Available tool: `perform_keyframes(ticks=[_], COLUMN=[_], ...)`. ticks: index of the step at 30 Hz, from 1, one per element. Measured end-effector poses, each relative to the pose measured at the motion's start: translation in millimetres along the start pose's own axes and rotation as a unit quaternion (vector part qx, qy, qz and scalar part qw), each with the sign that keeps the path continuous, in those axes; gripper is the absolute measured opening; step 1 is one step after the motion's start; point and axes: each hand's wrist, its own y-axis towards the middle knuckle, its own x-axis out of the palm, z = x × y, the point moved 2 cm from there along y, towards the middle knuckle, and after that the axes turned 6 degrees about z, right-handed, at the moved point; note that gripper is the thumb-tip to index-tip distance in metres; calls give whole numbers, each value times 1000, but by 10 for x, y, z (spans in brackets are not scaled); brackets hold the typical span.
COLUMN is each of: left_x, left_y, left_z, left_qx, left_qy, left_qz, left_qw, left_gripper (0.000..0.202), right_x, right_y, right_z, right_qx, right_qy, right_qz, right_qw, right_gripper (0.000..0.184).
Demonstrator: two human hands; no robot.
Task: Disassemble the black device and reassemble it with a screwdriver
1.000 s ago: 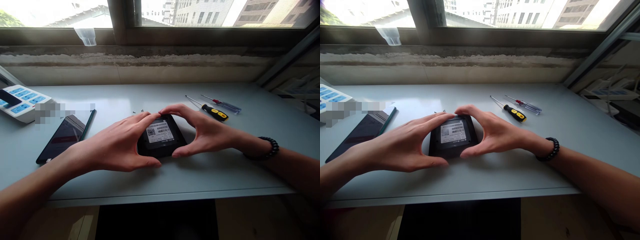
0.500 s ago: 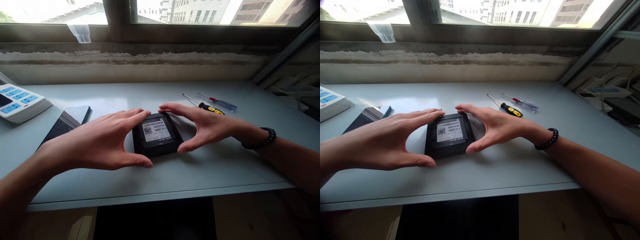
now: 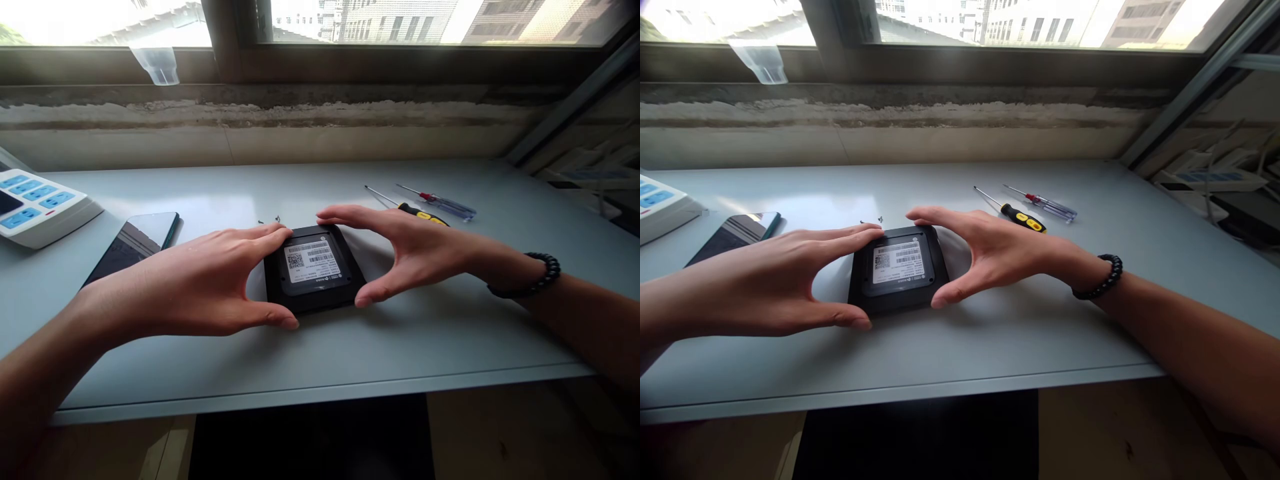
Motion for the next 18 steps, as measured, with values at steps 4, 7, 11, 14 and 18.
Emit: perform_keyframes(ticks=[4, 7, 11, 14, 18], left_x=[3, 14, 24, 30, 36], left_y=[2, -5, -4, 11, 33], left_z=[-17, -34, -38, -30, -12], left_qx=[-16, -25, -38, -42, -45], left_qy=[-25, -38, -49, -51, -69], left_qz=[3, 4, 5, 7, 13], left_qw=[1000, 999, 998, 998, 997], left_gripper=[87, 86, 86, 85, 83], right_x=[-4, -3, -10, -9, 41], right_y=[-12, -11, 2, 2, -3], right_z=[22, 37, 38, -1, -102], right_qx=[13, 19, 33, 39, 37], right_qy=[-4, -6, -26, -38, -51], right_qz=[-11, -18, -24, -29, -19], right_qw=[1000, 1000, 999, 998, 998], right_gripper=[113, 114, 120, 122, 111])
